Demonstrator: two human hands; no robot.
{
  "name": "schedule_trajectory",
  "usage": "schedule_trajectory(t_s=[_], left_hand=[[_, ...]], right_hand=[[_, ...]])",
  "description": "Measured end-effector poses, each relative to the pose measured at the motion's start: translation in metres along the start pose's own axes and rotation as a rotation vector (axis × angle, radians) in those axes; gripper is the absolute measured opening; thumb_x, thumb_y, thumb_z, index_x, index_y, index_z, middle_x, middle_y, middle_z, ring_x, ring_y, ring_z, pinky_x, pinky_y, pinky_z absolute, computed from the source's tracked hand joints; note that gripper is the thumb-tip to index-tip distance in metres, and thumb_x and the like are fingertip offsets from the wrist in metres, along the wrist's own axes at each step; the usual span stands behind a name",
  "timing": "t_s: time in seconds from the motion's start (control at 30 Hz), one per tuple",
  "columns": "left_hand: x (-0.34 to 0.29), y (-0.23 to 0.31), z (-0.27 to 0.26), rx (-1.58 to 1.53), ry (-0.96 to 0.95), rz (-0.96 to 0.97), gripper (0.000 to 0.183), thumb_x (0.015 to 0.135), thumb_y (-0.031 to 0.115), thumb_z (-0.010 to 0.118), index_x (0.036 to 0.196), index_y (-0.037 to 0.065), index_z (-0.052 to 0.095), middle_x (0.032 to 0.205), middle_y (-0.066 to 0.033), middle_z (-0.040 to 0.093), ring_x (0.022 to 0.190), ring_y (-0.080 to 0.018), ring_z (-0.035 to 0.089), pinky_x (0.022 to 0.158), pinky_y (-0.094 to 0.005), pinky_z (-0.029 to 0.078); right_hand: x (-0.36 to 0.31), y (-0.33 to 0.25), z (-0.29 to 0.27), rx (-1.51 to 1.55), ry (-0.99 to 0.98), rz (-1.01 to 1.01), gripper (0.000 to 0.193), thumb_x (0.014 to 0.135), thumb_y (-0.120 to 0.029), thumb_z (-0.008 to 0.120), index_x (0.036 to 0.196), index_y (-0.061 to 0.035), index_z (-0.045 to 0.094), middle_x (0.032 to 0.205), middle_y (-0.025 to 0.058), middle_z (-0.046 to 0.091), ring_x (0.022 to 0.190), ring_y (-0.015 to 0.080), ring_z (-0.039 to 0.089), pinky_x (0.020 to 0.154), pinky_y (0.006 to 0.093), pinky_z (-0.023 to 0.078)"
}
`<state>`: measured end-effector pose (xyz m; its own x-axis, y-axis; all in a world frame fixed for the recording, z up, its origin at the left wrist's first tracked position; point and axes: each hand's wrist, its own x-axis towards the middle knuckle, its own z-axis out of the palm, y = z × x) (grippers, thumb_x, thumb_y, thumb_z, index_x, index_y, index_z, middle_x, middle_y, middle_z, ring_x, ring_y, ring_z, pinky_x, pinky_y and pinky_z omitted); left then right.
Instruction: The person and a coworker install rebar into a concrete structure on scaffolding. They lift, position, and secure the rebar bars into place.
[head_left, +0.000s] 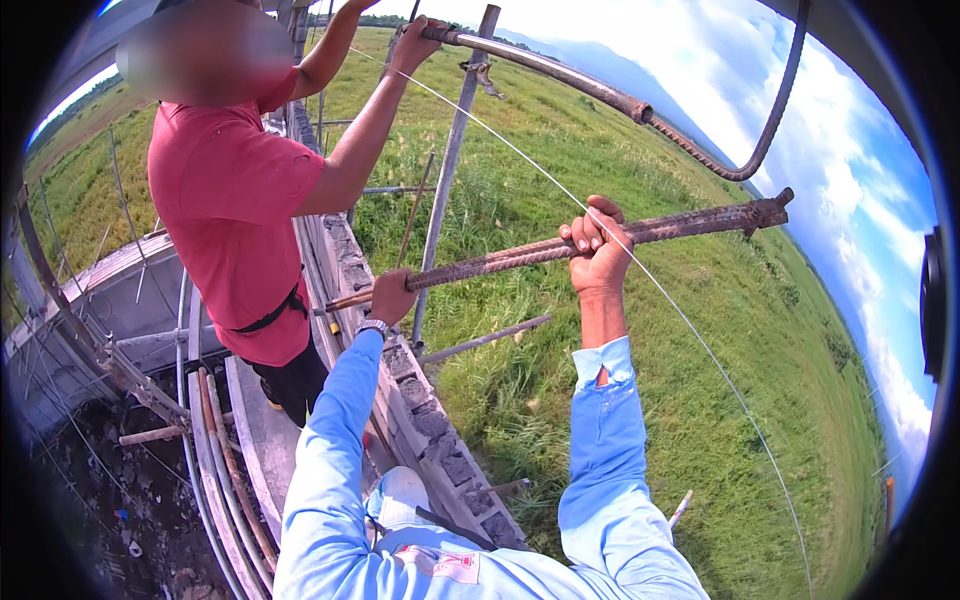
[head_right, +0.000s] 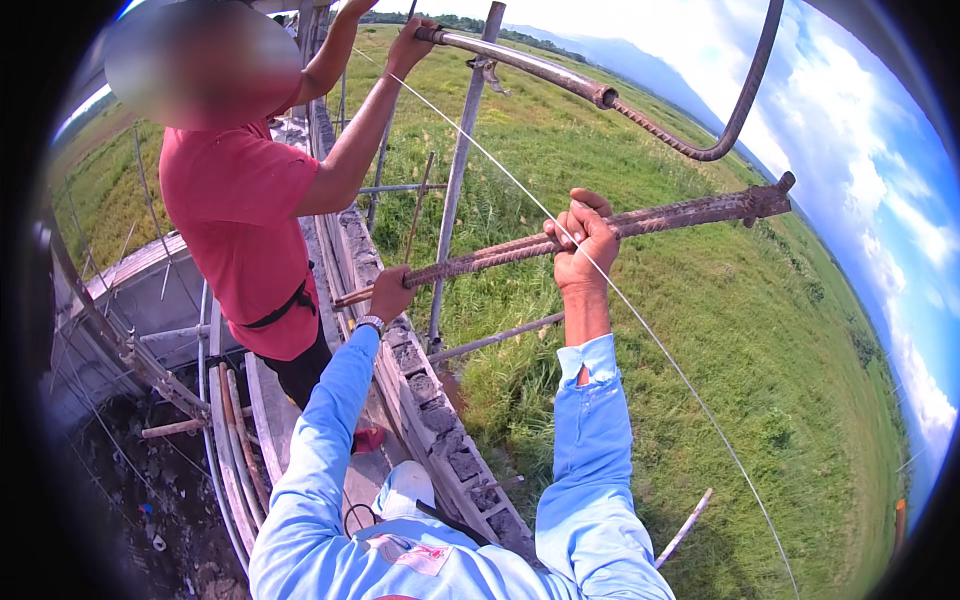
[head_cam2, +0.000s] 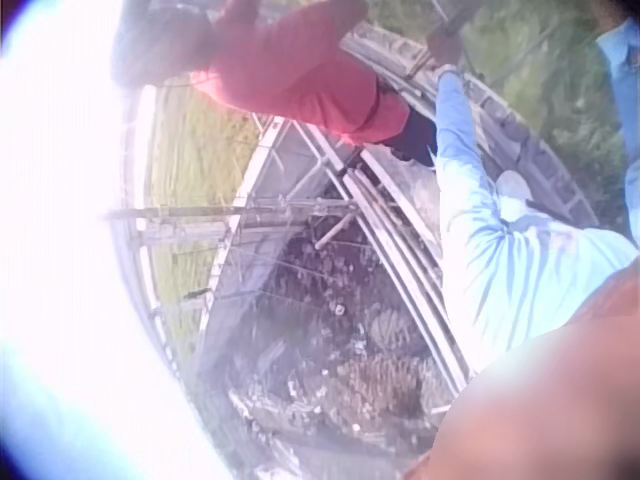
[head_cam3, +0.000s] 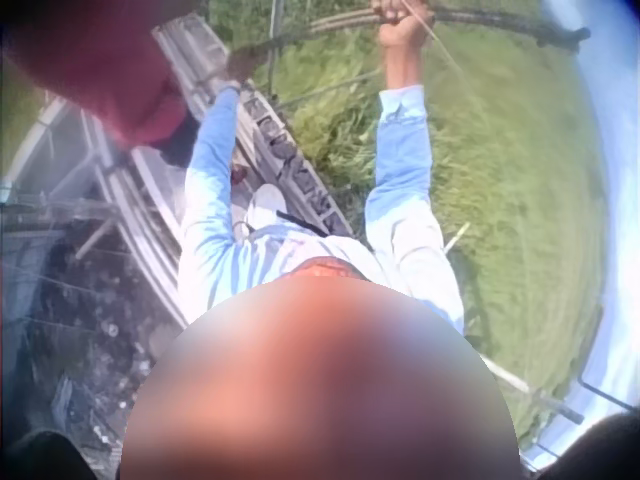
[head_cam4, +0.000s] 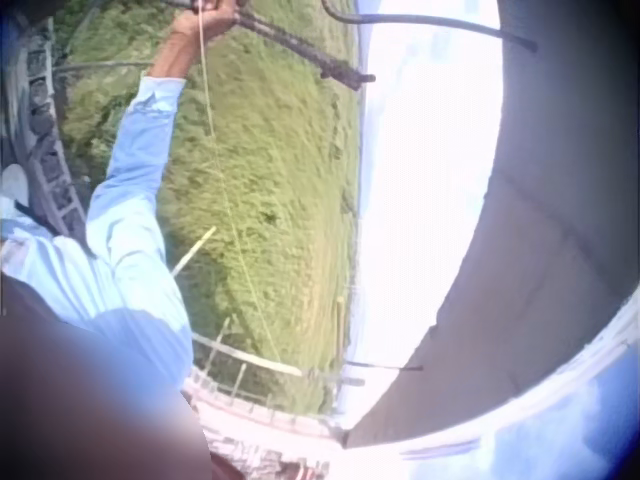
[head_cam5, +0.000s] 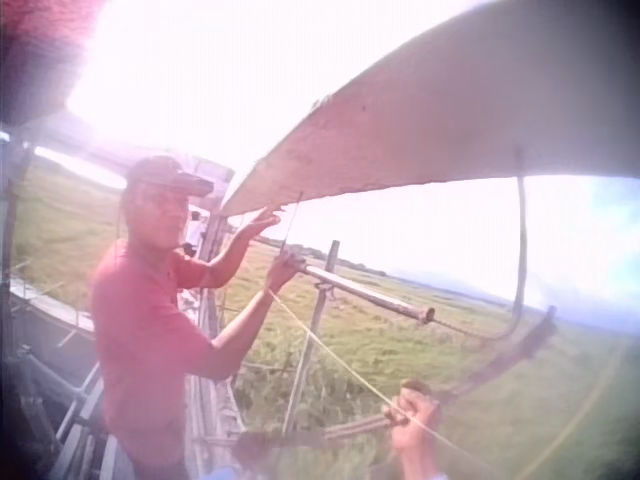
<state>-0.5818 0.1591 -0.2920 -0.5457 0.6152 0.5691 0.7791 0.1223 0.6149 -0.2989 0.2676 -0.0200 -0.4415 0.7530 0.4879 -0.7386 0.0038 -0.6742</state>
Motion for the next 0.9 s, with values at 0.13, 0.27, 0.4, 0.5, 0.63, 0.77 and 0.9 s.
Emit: schedule_trajectory(t_s=[0.13, 0.27, 0.4, 0.5, 0.63, 0.77, 0.9], left_hand=[[-0.084, 0.035, 0.012, -0.100, -0.125, -0.049, 0.019, 0.078, 0.024, 0.078, 0.085, 0.009, 0.070, 0.079, -0.0188, 0.068, 0.080, -0.0412, 0.067, 0.072, -0.0520, 0.053], [-0.163, 0.072, 0.007, -0.190, -0.275, -0.085, 0.031, 0.080, 0.030, 0.082, 0.096, 0.004, 0.075, 0.070, -0.0177, 0.067, 0.066, -0.0340, 0.067, 0.067, -0.0452, 0.051], [-0.228, 0.109, -0.010, -0.236, -0.449, -0.129, 0.043, 0.082, 0.037, 0.083, 0.108, 0.004, 0.073, 0.071, -0.0171, 0.066, 0.066, -0.0322, 0.066, 0.066, -0.0446, 0.050], [-0.263, 0.134, -0.023, -0.357, -0.588, -0.146, 0.051, 0.083, 0.041, 0.083, 0.112, 0.001, 0.070, 0.072, -0.0169, 0.066, 0.066, -0.0305, 0.065, 0.066, -0.0436, 0.048], [-0.299, 0.167, -0.041, -0.435, -0.558, -0.238, 0.058, 0.082, 0.051, 0.083, 0.106, 0.000, 0.068, 0.069, -0.0149, 0.063, 0.065, -0.0272, 0.064, 0.064, -0.0434, 0.045], [-0.321, 0.193, -0.054, -0.394, -0.480, -0.339, 0.061, 0.082, 0.056, 0.083, 0.107, 0.002, 0.070, 0.069, -0.0134, 0.063, 0.066, -0.0295, 0.066, 0.064, -0.0441, 0.046], [-0.342, 0.197, -0.065, -0.312, -0.482, -0.390, 0.059, 0.081, 0.057, 0.081, 0.100, 0.001, 0.074, 0.076, -0.0173, 0.070, 0.074, -0.0355, 0.070, 0.069, -0.0465, 0.051]], right_hand=[[-0.035, -0.027, -0.025, -0.024, 0.015, 0.051, 0.015, 0.093, -0.007, 0.059, 0.107, -0.0068, 0.065, 0.056, -0.0057, 0.031, 0.048, 0.0100, 0.032, 0.064, 0.0367, 0.043], [-0.068, -0.050, -0.037, -0.031, 0.063, 0.176, 0.017, 0.093, -0.006, 0.057, 0.110, -0.0075, 0.062, 0.056, -0.0059, 0.031, 0.048, 0.0099, 0.033, 0.062, 0.0356, 0.042], [-0.106, -0.054, -0.047, -0.011, 0.006, 0.293, 0.018, 0.093, -0.006, 0.058, 0.110, -0.0094, 0.061, 0.056, -0.0063, 0.030, 0.047, 0.0094, 0.032, 0.061, 0.0346, 0.041], [-0.140, -0.040, -0.051, 0.039, -0.009, 0.395, 0.018, 0.092, -0.006, 0.058, 0.109, -0.0102, 0.061, 0.056, -0.0065, 0.030, 0.047, 0.0090, 0.032, 0.061, 0.0342, 0.040], [-0.183, -0.017, -0.051, 0.077, 0.004, 0.511, 0.018, 0.090, -0.005, 0.060, 0.107, -0.0111, 0.061, 0.057, -0.0065, 0.033, 0.047, 0.0090, 0.034, 0.061, 0.0350, 0.042], [-0.216, -0.001, -0.046, 0.073, 0.042, 0.608, 0.016, 0.088, -0.003, 0.060, 0.103, -0.0091, 0.061, 0.057, -0.0049, 0.032, 0.048, 0.0108, 0.035, 0.062, 0.0355, 0.043], [-0.254, 0.016, -0.042, 0.037, -0.008, 0.709, 0.016, 0.089, -0.002, 0.060, 0.104, -0.0073, 0.061, 0.059, -0.0032, 0.034, 0.053, 0.0134, 0.040, 0.068, 0.0373, 0.046]])
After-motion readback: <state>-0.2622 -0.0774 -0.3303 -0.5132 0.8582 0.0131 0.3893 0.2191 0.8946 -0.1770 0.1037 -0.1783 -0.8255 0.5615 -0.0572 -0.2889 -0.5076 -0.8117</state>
